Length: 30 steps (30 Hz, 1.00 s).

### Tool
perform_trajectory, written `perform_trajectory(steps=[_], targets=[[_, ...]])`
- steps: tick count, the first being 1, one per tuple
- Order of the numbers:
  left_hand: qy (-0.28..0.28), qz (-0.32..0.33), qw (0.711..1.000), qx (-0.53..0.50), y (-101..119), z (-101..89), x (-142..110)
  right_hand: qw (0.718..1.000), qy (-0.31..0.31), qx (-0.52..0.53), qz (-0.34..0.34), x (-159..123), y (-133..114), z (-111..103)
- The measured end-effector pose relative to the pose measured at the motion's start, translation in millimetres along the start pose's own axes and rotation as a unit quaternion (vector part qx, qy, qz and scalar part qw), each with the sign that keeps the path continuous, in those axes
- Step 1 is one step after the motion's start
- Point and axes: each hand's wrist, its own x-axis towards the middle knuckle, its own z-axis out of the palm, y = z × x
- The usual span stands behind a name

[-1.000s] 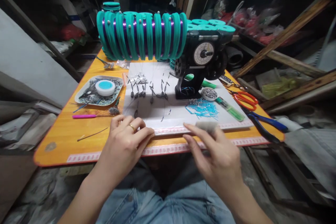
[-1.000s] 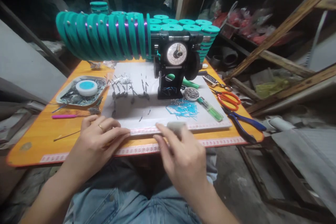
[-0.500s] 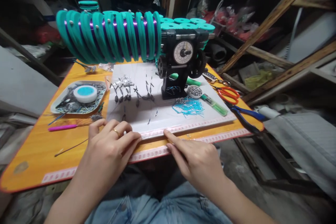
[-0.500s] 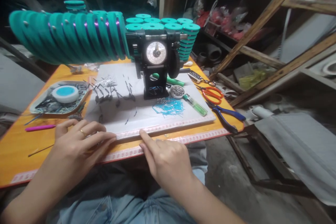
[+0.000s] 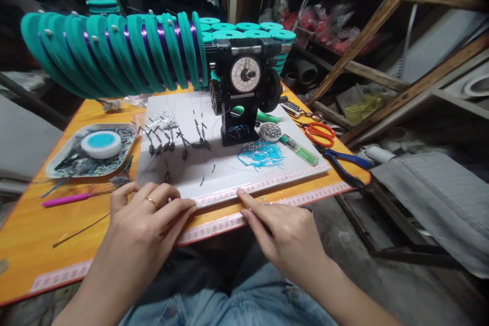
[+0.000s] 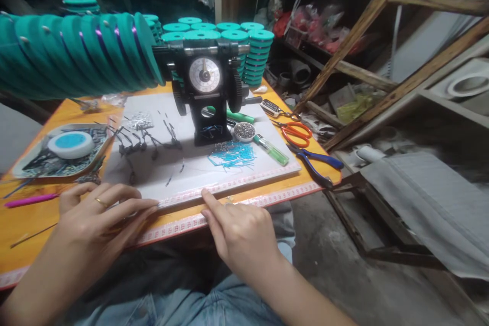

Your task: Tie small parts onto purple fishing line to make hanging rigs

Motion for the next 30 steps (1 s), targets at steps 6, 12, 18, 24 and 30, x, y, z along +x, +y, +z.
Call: perform_trajectory(steps=[6,12,18,24,30], targets=[[0.006,0.011,1.000,0.004,0.8,0.1,-0.5,0.999,-0.006,0.034,0.018,0.6,1.7,-3.5],[-0.004,-0.009,1.000,-0.023,-1.5,-1.6,-5.8,0.999,-0.013,0.040,0.018,-0.9,3.4,-3.7],[0.000,-0.026,0.999,-0.031,-0.8,-2.6,-6.6,0.999,-0.004,0.032,0.005,-0.9,3.5,-2.1],[-0.005,-0.033,0.999,-0.027,0.3,-4.1,-7.3,1.000,-0.007,0.026,0.003,-0.9,4.6,-2.2],[0.097,-0.046,0.991,-0.084,18.3,-3.2,-12.3,0.989,0.062,0.134,-0.004,6.4,-22.6,-6.7]])
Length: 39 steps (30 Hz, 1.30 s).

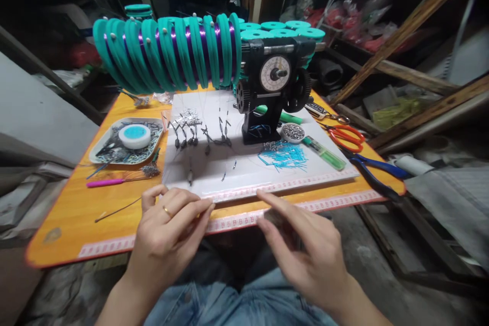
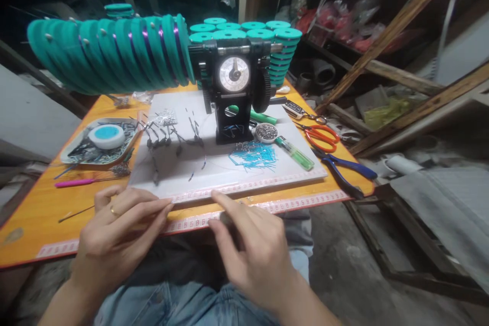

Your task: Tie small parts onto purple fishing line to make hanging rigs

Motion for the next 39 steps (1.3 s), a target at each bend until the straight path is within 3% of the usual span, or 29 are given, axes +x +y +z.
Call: perform_trajectory(steps=[5,13,17,20,25,26,28,30,32,36,39], targets=[[0.052,-0.029,0.997,-0.058,16.9,5.8,-13.7,0.996,0.005,0.073,-0.043,6.0,-23.4,17.8],[0.095,-0.050,0.991,-0.084,21.9,11.3,-28.9,0.996,0.024,0.071,-0.040,2.5,-29.9,28.9],[0.097,-0.141,0.967,-0.190,28.5,15.0,-37.2,0.997,0.021,0.069,-0.042,0.8,-34.8,29.4],[0.097,-0.248,0.906,-0.329,36.5,19.7,-43.9,0.996,0.005,0.075,-0.048,-1.6,-36.9,30.0],[0.142,-0.381,0.728,-0.552,46.5,31.3,-52.7,0.993,-0.024,0.100,-0.054,-7.5,-39.6,32.3],[0.157,-0.395,0.706,-0.566,48.0,32.9,-53.5,0.993,-0.032,0.104,-0.051,-8.5,-40.0,33.0],[0.195,-0.421,0.690,-0.556,50.5,34.6,-54.4,0.992,-0.047,0.110,-0.046,-9.6,-40.2,34.5],[0.229,-0.438,0.704,-0.510,52.4,34.5,-55.8,0.991,-0.060,0.111,-0.043,-9.1,-39.8,35.4],[0.238,-0.436,0.744,-0.446,53.2,33.9,-59.3,0.990,-0.075,0.110,-0.045,-6.9,-39.0,35.5],[0.196,-0.379,0.844,-0.324,50.9,34.1,-70.2,0.985,-0.121,0.114,-0.049,1.4,-36.6,34.5],[0.168,-0.340,0.881,-0.283,48.1,33.9,-74.8,0.981,-0.149,0.116,-0.051,8.3,-34.5,34.6]])
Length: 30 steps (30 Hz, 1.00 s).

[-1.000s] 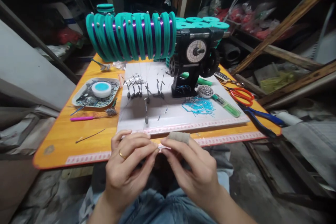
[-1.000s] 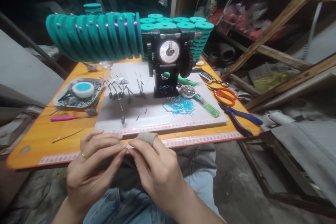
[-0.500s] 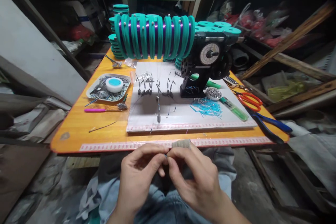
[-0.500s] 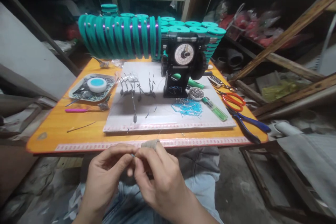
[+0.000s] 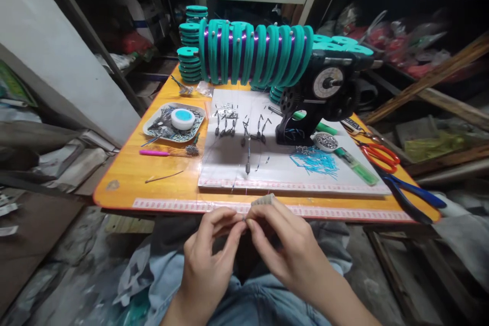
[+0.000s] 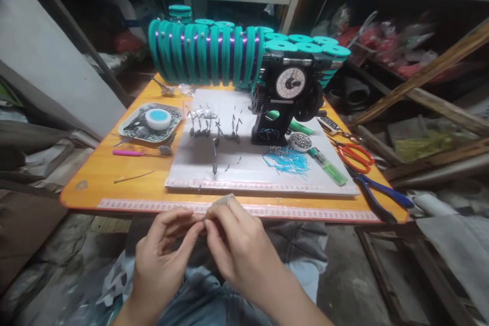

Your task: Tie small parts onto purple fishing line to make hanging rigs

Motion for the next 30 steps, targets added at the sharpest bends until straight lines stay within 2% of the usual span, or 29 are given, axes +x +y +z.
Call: perform_trajectory(steps=[3,8,17,20,23,30], targets=[[-0.008,0.015,0.999,0.031,0.7,-2.4,1.8,1.000,-0.018,0.003,0.000,5.3,3.0,-1.6],[-0.016,-0.013,0.999,0.039,6.9,-6.6,5.7,0.997,-0.047,0.062,0.007,12.5,7.8,-7.2],[-0.032,-0.116,0.990,-0.072,11.3,-13.2,8.2,0.986,-0.127,0.110,0.007,28.1,9.1,-18.4],[-0.036,-0.158,0.977,-0.138,12.5,-11.7,10.1,0.990,-0.113,0.085,-0.009,25.5,9.8,-13.8],[-0.040,-0.197,0.962,-0.187,14.7,-8.8,13.4,0.996,-0.073,0.048,-0.033,19.1,10.7,-7.4],[-0.046,-0.256,0.939,-0.227,12.8,-2.8,15.4,0.998,-0.025,0.021,-0.052,10.3,11.0,-0.1]])
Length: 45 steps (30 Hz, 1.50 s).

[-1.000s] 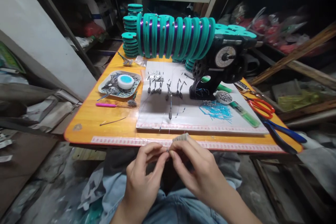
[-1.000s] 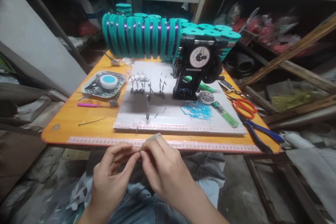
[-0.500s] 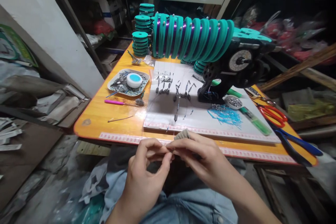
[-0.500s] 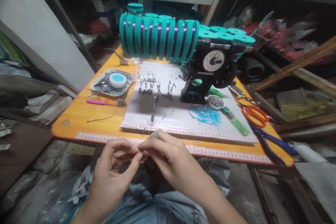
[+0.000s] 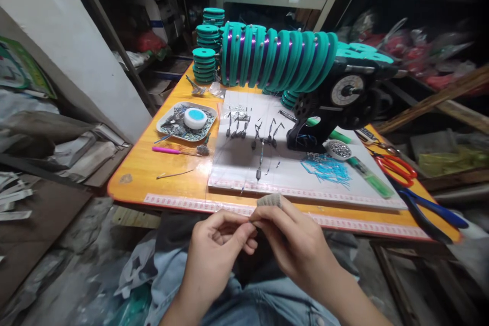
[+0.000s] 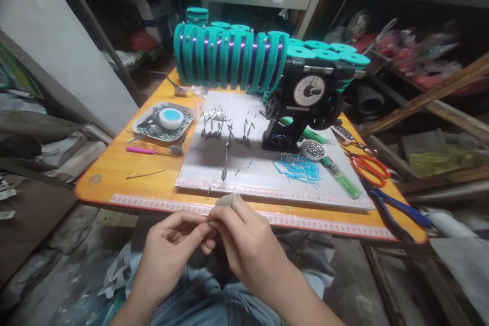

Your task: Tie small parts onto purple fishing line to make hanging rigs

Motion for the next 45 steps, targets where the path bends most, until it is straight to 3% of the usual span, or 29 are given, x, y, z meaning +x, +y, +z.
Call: perform_trajectory(steps=[6,8,10,12,14,17,19,22,27,29,32,35,40,45], targets=[[0.032,-0.032,0.998,-0.036,2.9,9.2,-7.4,1.000,0.015,0.009,-0.008,-4.3,-1.6,-7.8],[0.049,-0.032,0.998,-0.037,3.7,11.5,-10.1,0.992,0.111,-0.058,0.010,-3.2,4.5,-18.5],[0.058,-0.028,0.997,-0.041,2.8,12.1,-11.8,0.953,0.240,-0.177,0.048,0.7,16.3,-32.3],[0.060,-0.025,0.996,-0.053,0.7,11.5,-12.6,0.910,0.283,-0.293,0.073,5.8,29.5,-46.4],[0.060,-0.023,0.996,-0.065,-1.2,10.7,-12.6,0.899,0.251,-0.352,0.066,8.2,36.1,-57.2],[0.046,0.013,0.995,-0.091,-1.5,10.2,-11.2,0.916,0.246,-0.315,0.011,-0.5,20.9,-61.3],[0.024,0.029,0.992,-0.117,0.5,11.5,-9.7,0.939,0.238,-0.245,-0.034,-12.4,-1.9,-53.6],[-0.006,-0.008,0.984,-0.175,5.7,18.0,-7.7,0.974,0.153,-0.159,-0.048,-27.8,-31.3,-30.2],[-0.053,-0.074,0.972,-0.215,11.9,37.7,-6.5,0.980,0.085,-0.169,-0.053,-39.5,-30.4,-5.3],[-0.044,-0.076,0.972,-0.217,10.9,42.6,-6.5,0.977,0.094,-0.182,-0.065,-46.5,-22.9,-10.7],[-0.014,-0.088,0.965,-0.245,6.8,43.6,-7.1,0.959,0.168,-0.225,-0.047,-59.2,-14.1,-28.3],[-0.006,-0.147,0.936,-0.319,5.0,42.2,-7.9,0.940,0.216,-0.265,-0.019,-65.5,-7.2,-43.1],[0.057,-0.309,0.865,-0.391,12.4,47.6,-6.4,0.940,0.220,-0.260,-0.019,-61.7,0.5,-47.3],[0.030,-0.351,0.846,-0.401,14.5,54.9,-2.0,0.945,0.211,-0.249,-0.024,-60.0,4.7,-47.2]])
